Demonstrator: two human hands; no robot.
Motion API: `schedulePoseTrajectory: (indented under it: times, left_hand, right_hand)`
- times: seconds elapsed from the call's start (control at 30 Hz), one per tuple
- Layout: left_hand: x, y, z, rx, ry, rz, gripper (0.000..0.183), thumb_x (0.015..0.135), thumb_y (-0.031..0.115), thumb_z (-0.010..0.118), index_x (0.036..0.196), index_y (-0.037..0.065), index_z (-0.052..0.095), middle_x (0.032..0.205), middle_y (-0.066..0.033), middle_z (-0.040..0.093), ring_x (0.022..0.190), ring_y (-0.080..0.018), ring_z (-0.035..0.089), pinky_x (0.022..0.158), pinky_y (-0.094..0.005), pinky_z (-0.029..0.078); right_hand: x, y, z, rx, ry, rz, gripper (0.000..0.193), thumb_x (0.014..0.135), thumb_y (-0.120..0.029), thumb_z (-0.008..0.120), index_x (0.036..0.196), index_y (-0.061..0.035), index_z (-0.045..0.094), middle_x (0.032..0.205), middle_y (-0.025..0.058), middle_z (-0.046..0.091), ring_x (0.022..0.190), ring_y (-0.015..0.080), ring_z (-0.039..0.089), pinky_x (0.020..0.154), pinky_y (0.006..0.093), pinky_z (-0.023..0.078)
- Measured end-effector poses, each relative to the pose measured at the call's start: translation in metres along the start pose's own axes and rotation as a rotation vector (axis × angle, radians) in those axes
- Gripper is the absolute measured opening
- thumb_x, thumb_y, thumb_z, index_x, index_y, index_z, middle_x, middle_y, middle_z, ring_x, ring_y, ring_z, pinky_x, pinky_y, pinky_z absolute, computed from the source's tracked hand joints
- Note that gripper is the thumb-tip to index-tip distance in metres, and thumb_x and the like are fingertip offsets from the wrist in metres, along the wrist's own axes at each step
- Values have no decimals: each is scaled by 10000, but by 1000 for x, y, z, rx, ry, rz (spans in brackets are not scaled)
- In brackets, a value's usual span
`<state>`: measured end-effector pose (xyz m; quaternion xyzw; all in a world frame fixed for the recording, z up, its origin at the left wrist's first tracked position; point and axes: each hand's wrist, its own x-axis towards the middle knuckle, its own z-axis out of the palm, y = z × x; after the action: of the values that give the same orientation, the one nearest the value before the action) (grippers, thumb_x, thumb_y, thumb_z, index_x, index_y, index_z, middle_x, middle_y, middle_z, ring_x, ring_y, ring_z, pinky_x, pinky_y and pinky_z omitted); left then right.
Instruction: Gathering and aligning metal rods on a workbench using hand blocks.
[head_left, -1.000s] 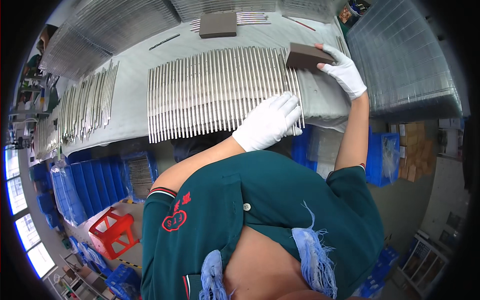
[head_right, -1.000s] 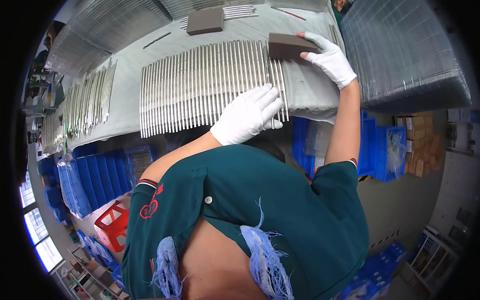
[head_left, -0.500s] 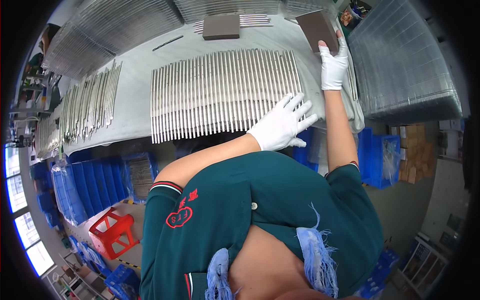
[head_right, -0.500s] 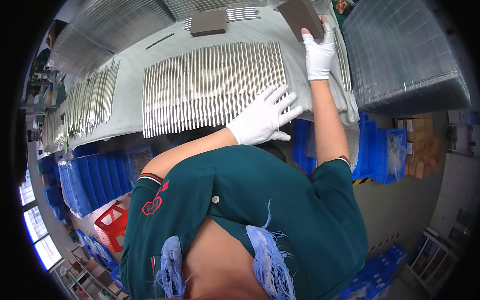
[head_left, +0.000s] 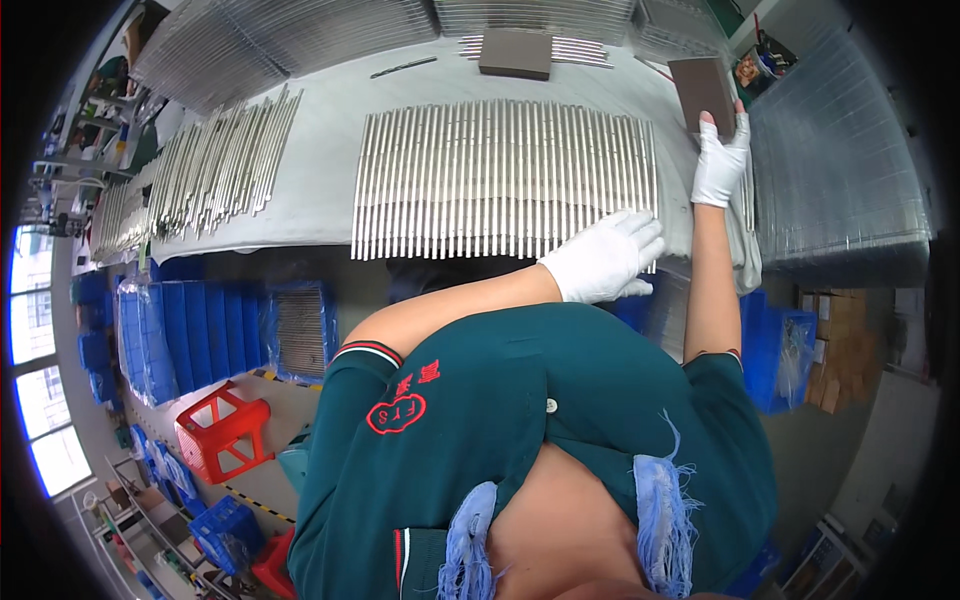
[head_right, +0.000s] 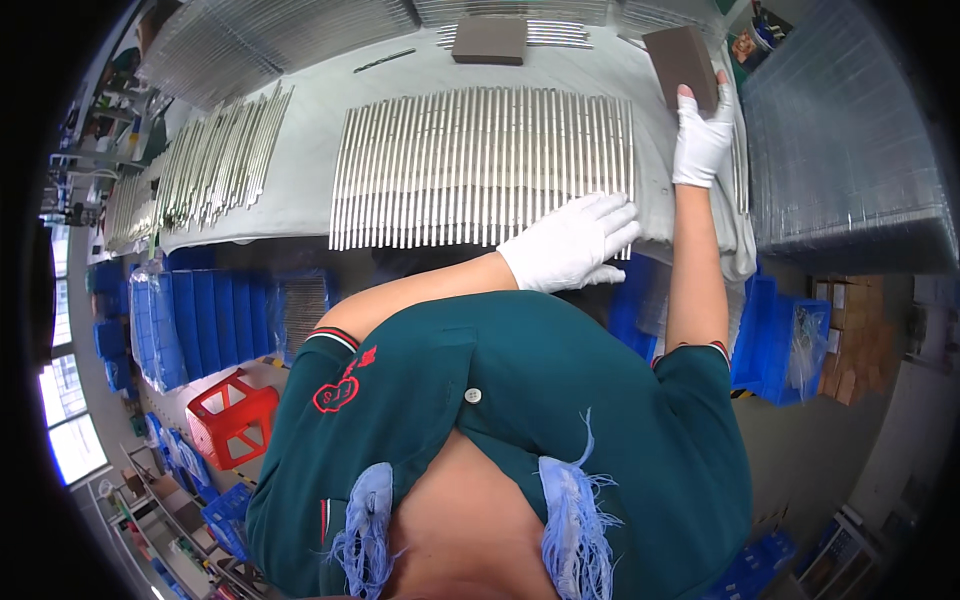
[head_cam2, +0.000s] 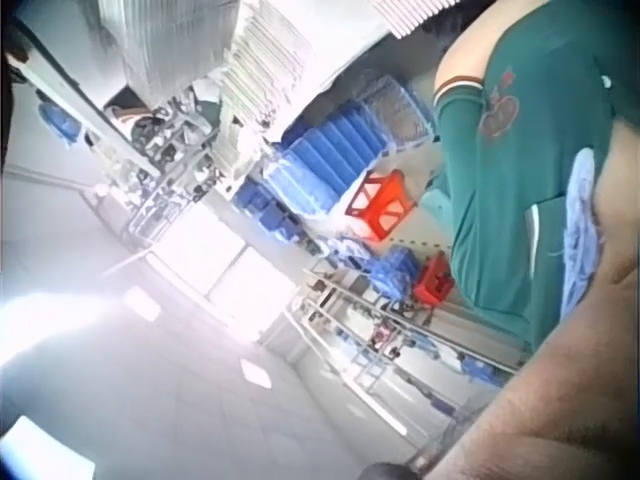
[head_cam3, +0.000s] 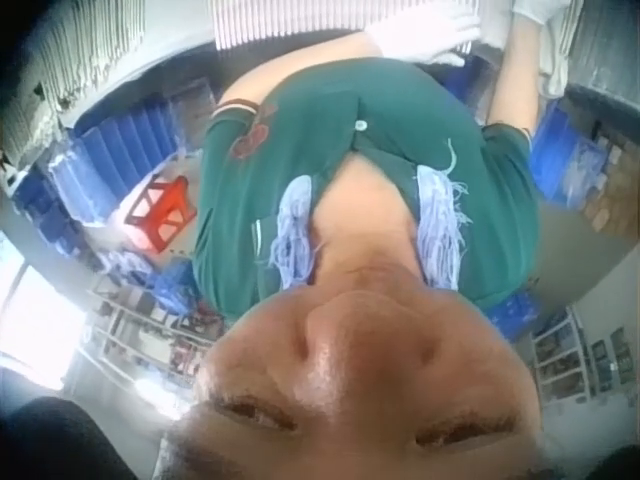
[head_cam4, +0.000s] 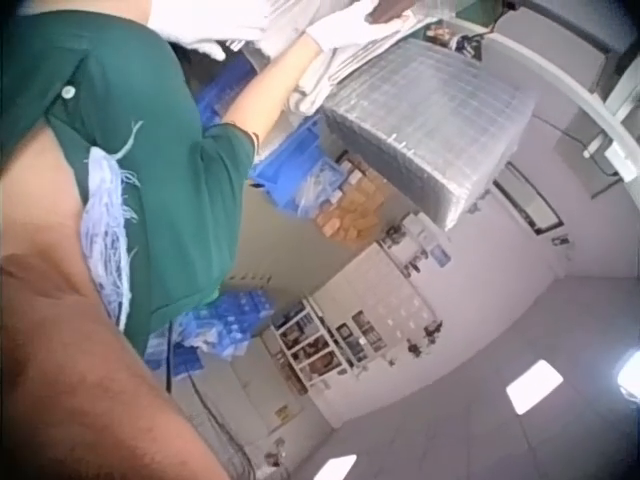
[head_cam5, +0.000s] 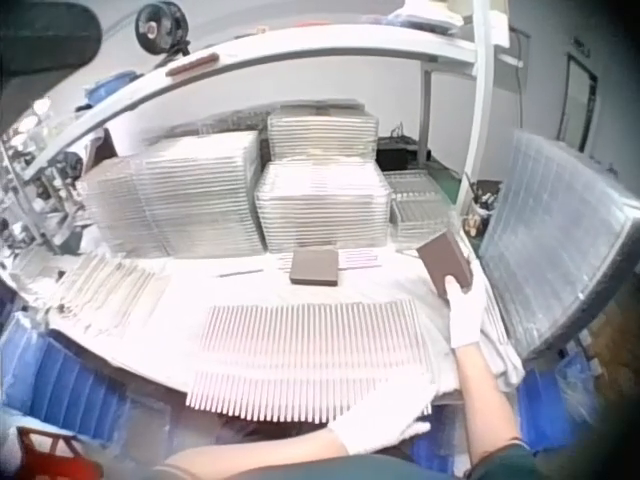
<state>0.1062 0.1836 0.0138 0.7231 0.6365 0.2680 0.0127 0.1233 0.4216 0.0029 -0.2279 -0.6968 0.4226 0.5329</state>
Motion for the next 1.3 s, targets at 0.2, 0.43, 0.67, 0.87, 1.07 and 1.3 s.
schedulePoseTrajectory:
  times: [0.2, 0.43, 0.67, 0.87, 1.07, 1.3]
  left_hand:
    - [-52, -31, -64, 132, 153, -194, 668, 870, 433, 645, 1354, 2, 484, 1377, -215, 498, 1328, -392, 424, 1122, -470, 319]
    - [-159, -62, -106, 311, 416, -613, 573, 861, 327, 710, 1321, 23, 551, 1328, -211, 560, 1288, -388, 477, 1092, -465, 354]
    - [-254, -47, -119, 355, 446, -945, 650, 825, 341, 752, 1341, 11, 534, 1356, -226, 536, 1277, -411, 480, 1061, -470, 389]
    - [-237, -51, -118, 350, 216, -915, 861, 713, 585, 742, 1355, 52, 529, 1351, -183, 554, 1306, -390, 457, 1127, -551, 244]
    - [-234, -57, -120, 285, 292, -920, 748, 765, 515, 735, 1330, 59, 553, 1322, -176, 579, 1288, -376, 481, 1129, -520, 253]
    - [-240, -83, -131, 232, 389, -929, 534, 877, 337, 684, 1326, 70, 571, 1272, -181, 614, 1212, -312, 566, 1111, -484, 292]
  right_hand:
    - [4, -8, 2, 185, 82, 49, 548, 914, -130, 695, 1382, 0, 443, 1304, 112, 558, 1147, 161, 550, 1014, 290, 424]
    - [-7, -12, 22, 5, -6, 48, 545, 904, -165, 703, 1379, -12, 484, 1349, 116, 537, 1245, 196, 486, 1077, 319, 344]
    - [5, 18, -7, -17, 70, 97, 571, 904, -182, 713, 1381, 4, 461, 1279, 128, 574, 1147, 180, 541, 1012, 307, 414]
    - [6, 20, -8, -61, 79, 77, 587, 891, -183, 728, 1379, 11, 466, 1292, 144, 568, 1151, 198, 543, 1023, 310, 408]
    - [4, 14, -5, -88, 58, 110, 599, 885, -190, 735, 1383, 6, 466, 1279, 146, 572, 1136, 194, 553, 1002, 311, 428]
    - [5, 21, -1, -156, -51, 85, 608, 904, -242, 713, 1396, 10, 460, 1328, 156, 540, 1157, 208, 551, 1022, 310, 413]
